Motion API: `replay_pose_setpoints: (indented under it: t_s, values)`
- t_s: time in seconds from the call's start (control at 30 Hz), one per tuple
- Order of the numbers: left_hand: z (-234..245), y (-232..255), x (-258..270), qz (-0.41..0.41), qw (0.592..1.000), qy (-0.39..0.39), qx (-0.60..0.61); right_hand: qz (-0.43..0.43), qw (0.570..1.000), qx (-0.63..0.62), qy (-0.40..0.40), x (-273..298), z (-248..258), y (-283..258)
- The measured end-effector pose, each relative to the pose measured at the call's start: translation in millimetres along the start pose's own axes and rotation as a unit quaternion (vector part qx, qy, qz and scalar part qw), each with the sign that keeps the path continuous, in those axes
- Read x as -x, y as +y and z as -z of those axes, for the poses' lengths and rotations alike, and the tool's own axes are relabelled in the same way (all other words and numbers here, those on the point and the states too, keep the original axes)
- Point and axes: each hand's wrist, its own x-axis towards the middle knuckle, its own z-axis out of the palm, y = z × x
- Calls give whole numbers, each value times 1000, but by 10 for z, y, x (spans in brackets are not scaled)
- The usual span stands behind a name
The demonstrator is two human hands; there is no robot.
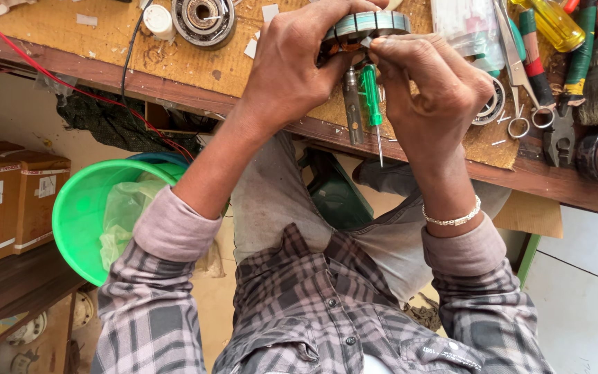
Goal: The person is repairing a motor rotor by inserting small white insulating pieces into the slots between copper windings. They use a green screwdriver to adjust the windings and scissors to cut the insulating material.
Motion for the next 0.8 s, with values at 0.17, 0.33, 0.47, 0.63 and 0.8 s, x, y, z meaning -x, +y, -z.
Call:
replay_pose_setpoints:
  t_s: [0.17,0.33,0.47,0.63,0.8]
  values:
    - [155,8,9,11,996,-63,69,-1,999,24,-45,-34,141,-103]
    - [146,-39,54,38,995,-79,53,-35,996,-33,-78,8,206,5]
    - [91,-58,16,105,989,-97,-26,-4,993,-95,-76,-22,196,211]
    - [5,73,-85,183,976,-111,-45,7,989,-107,-99,-10,290,390]
    - [-66,297,-107,98,990,-76,-69,3,987,-108,-123,41,387,454]
